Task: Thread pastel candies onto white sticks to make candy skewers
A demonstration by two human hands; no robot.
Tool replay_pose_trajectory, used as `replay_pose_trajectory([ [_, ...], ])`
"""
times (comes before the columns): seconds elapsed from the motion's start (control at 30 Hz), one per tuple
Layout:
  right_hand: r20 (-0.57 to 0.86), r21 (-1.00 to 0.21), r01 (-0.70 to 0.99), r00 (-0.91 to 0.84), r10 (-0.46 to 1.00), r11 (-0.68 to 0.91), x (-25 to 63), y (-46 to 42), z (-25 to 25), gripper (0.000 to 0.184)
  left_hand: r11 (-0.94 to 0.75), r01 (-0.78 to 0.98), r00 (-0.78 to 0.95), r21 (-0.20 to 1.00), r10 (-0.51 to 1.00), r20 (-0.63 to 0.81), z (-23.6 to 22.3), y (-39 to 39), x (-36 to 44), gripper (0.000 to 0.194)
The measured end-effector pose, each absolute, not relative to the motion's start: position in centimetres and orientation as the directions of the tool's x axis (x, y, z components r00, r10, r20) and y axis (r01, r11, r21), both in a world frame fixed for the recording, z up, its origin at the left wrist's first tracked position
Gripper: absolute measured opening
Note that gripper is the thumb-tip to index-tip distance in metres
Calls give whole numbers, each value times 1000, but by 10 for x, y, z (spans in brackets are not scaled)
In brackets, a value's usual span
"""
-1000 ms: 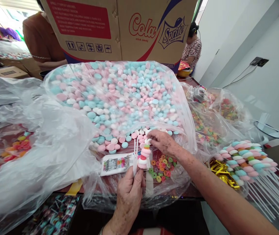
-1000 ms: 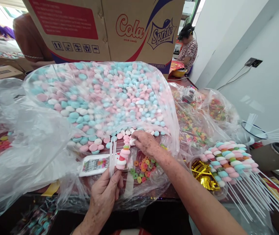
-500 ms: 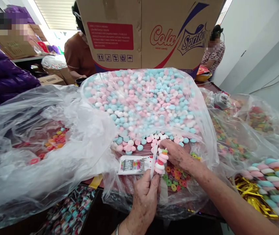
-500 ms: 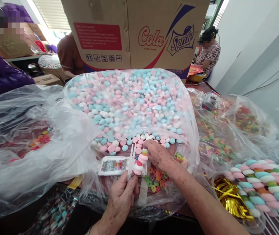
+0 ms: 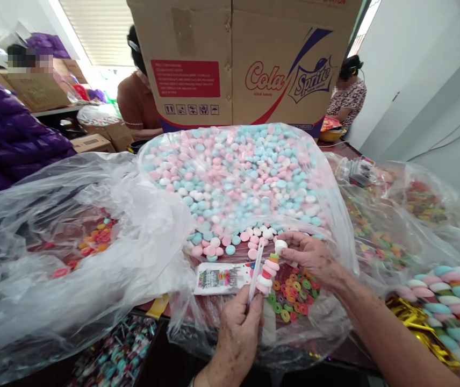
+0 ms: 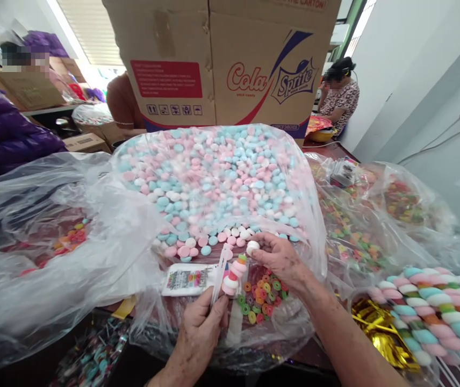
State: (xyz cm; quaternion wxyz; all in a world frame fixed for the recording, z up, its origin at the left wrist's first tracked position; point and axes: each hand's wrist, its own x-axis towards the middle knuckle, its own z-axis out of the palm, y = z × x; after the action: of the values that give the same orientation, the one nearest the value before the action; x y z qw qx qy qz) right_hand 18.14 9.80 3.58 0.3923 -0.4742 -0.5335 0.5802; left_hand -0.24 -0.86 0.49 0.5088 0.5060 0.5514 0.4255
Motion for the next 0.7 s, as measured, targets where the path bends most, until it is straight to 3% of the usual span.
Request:
replay_pose_trajectory([
  [0.13,-176,-981,-45,-218,960,-190,190,91,40,40,102,205,44,973,993,-113,10,-6,-1,29],
  [0.37,-147,-976,-125,-216,965,-177,188,83,40,43,85,232,23,969,995,-93,17,-6,3,27],
  [0.53,-151,-980,-92,-243,958,-178,190,75,49,48,97,265,51,960,992,-114,16,-5,2,31],
  [0.7,-105,-994,-20,-171,980,-110,195,71,46,40,65,296,61,953,994,-87,9,-5,0,29],
])
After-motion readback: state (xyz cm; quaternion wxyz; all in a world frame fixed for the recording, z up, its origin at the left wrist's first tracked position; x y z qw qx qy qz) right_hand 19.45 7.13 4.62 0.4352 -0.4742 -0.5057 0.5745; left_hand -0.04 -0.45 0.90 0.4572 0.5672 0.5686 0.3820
